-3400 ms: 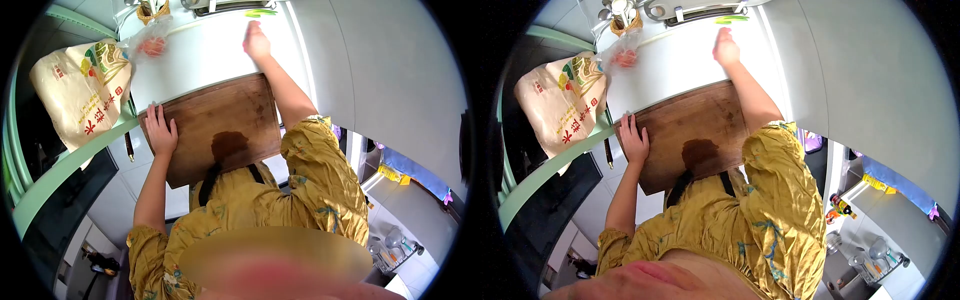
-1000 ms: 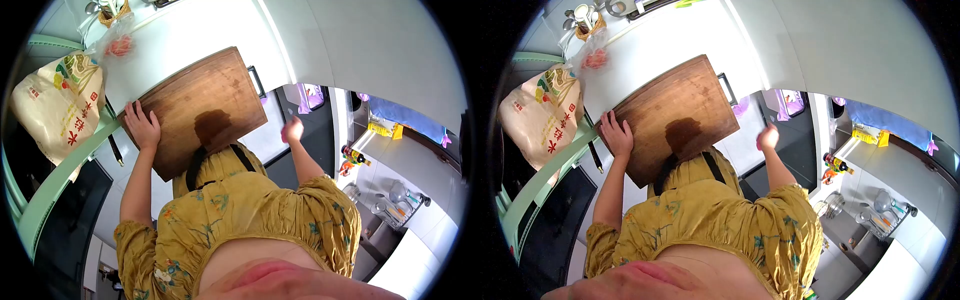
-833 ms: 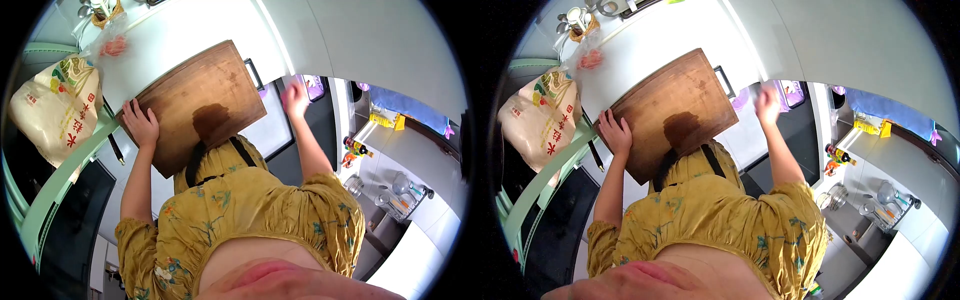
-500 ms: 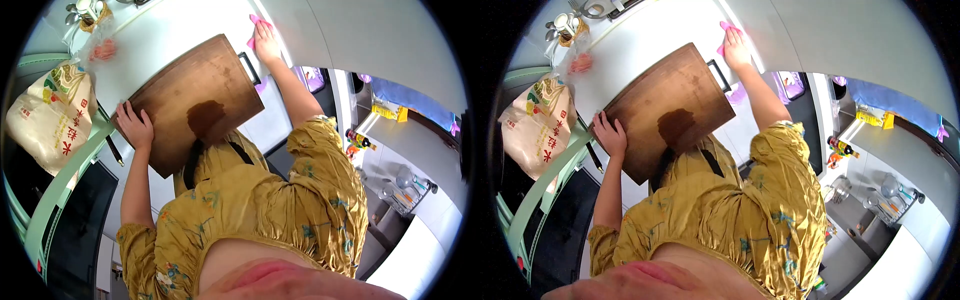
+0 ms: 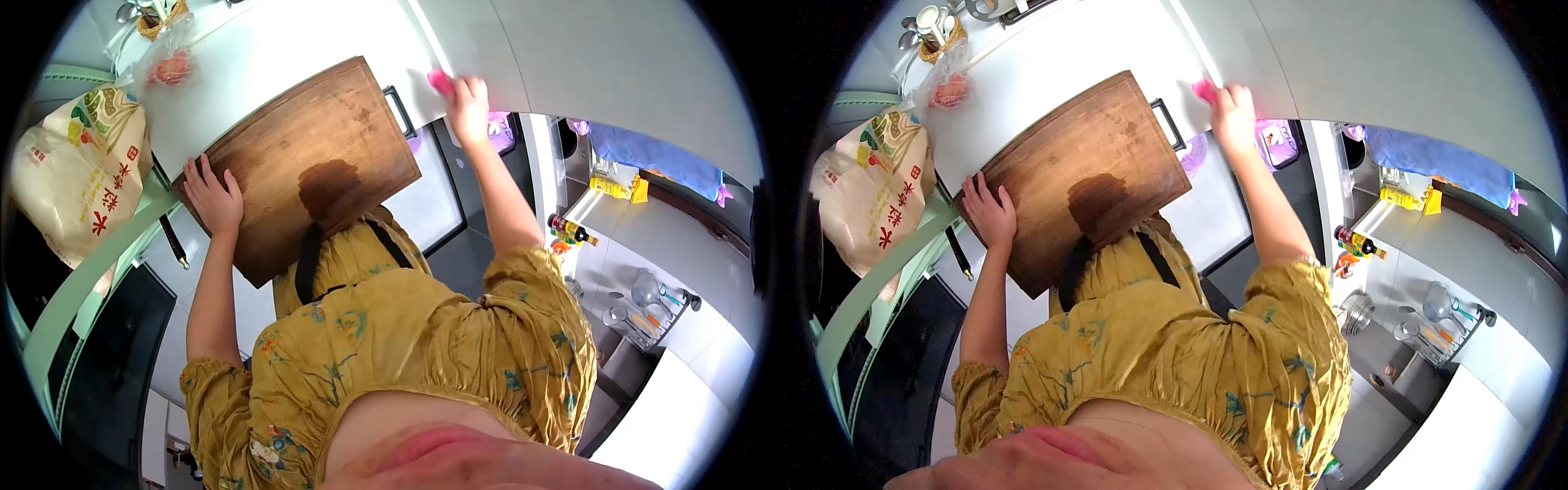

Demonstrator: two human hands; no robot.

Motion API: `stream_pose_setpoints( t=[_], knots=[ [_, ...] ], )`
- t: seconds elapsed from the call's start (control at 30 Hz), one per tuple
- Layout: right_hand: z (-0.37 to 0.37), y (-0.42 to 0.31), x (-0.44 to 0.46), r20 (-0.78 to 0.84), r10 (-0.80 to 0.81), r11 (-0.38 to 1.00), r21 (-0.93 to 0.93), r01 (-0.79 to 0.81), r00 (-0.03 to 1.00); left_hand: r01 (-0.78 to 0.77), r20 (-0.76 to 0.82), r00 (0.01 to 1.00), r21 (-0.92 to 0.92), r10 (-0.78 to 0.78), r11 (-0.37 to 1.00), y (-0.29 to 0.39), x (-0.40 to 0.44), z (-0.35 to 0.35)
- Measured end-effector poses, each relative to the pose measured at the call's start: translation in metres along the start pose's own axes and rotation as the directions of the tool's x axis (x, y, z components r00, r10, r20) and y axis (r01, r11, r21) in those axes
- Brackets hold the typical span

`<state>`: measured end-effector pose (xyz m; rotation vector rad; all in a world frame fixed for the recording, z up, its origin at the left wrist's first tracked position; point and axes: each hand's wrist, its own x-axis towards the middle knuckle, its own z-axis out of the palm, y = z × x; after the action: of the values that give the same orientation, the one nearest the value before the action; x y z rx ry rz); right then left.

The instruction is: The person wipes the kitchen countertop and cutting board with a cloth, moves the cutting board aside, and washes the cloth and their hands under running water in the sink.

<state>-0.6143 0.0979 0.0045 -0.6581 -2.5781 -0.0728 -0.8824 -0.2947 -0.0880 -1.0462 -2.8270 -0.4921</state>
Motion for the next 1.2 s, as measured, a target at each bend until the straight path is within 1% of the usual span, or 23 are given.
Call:
stream_pose_setpoints(
  t=[0.03,0.07,0.1,0.17,0.27,0.37,0.4,0.5,0.53,0.63,0.73,0.83,0.93,1.0,1.03,1.07,1.17,1.2],
  knots=[
    [0.017,0.002,0.019,0.047,-0.031,0.998,-0.048,0.033,0.998,-0.002,-0.006,1.000,0.003,0.002,1.000,0.000,0.000,0.001],
    [0.026,0.001,0.034,0.140,-0.031,0.994,-0.103,0.046,0.990,-0.003,-0.011,1.000,0.005,0.004,1.000,0.000,0.000,0.001],
    [0.060,0.024,0.033,0.192,-0.068,0.971,-0.212,0.109,0.979,-0.003,-0.015,1.000,0.009,0.003,1.000,0.000,-0.001,0.002],
    [0.073,0.033,0.035,0.424,-0.086,0.901,-0.352,0.252,0.901,0.006,-0.017,1.000,0.003,-0.006,1.000,0.001,-0.001,0.001],
    [0.075,0.038,0.028,0.476,-0.150,0.798,-0.459,0.390,0.867,0.006,-0.039,0.999,-0.002,-0.006,1.000,-0.001,0.000,0.002],
    [0.067,0.048,0.032,0.609,-0.194,0.790,-0.369,0.490,0.769,-0.001,-0.044,0.999,-0.017,0.001,1.000,0.000,-0.001,0.001],
    [0.066,0.049,0.033,0.628,-0.222,0.766,-0.361,0.532,0.746,-0.001,-0.046,0.999,-0.022,0.000,1.000,0.000,-0.001,0.000],
    [0.075,0.047,0.035,0.688,-0.194,0.732,-0.374,0.570,0.700,0.015,-0.044,0.999,-0.012,-0.015,1.000,-0.002,-0.002,0.002],
    [0.052,0.010,0.066,0.750,0.206,0.931,-0.347,0.110,0.628,0.018,-0.038,0.999,-0.014,-0.018,1.000,-0.002,-0.003,0.001],
    [0.064,0.018,0.055,0.794,0.098,0.854,-0.376,0.359,0.600,0.032,-0.034,0.999,-0.021,-0.033,0.999,-0.002,-0.002,0.001],
    [0.065,0.016,0.058,0.834,0.109,0.840,-0.368,0.399,0.542,0.042,-0.033,0.999,-0.029,-0.043,0.999,-0.002,-0.002,0.001],
    [0.070,0.017,0.071,0.858,0.069,0.839,-0.326,0.436,0.509,0.043,-0.039,0.998,-0.037,-0.045,0.998,-0.003,-0.001,-0.001],
    [0.073,0.019,0.087,0.785,0.067,0.886,-0.331,0.326,0.615,0.035,-0.059,0.998,-0.047,-0.038,0.998,-0.001,-0.001,0.000],
    [0.093,0.037,0.076,0.768,0.010,0.880,-0.310,0.359,0.640,0.013,-0.064,0.998,-0.051,-0.016,0.999,-0.003,-0.002,-0.001],
    [0.091,0.036,0.069,0.760,-0.013,0.878,-0.303,0.372,0.650,0.018,-0.052,0.998,-0.044,-0.020,0.999,-0.004,-0.005,-0.002],
    [0.081,0.031,0.063,0.797,-0.019,0.877,-0.277,0.392,0.604,0.023,-0.053,0.998,-0.041,-0.025,0.999,-0.005,-0.004,0.000],
    [0.085,0.037,0.050,0.789,0.033,0.873,-0.321,0.366,0.614,0.034,-0.058,0.998,-0.045,-0.036,0.998,-0.003,0.000,0.002],
    [0.086,0.040,0.050,0.803,0.017,0.861,-0.315,0.399,0.596,0.035,-0.056,0.998,-0.048,-0.037,0.998,-0.003,0.000,0.002]
  ],
)
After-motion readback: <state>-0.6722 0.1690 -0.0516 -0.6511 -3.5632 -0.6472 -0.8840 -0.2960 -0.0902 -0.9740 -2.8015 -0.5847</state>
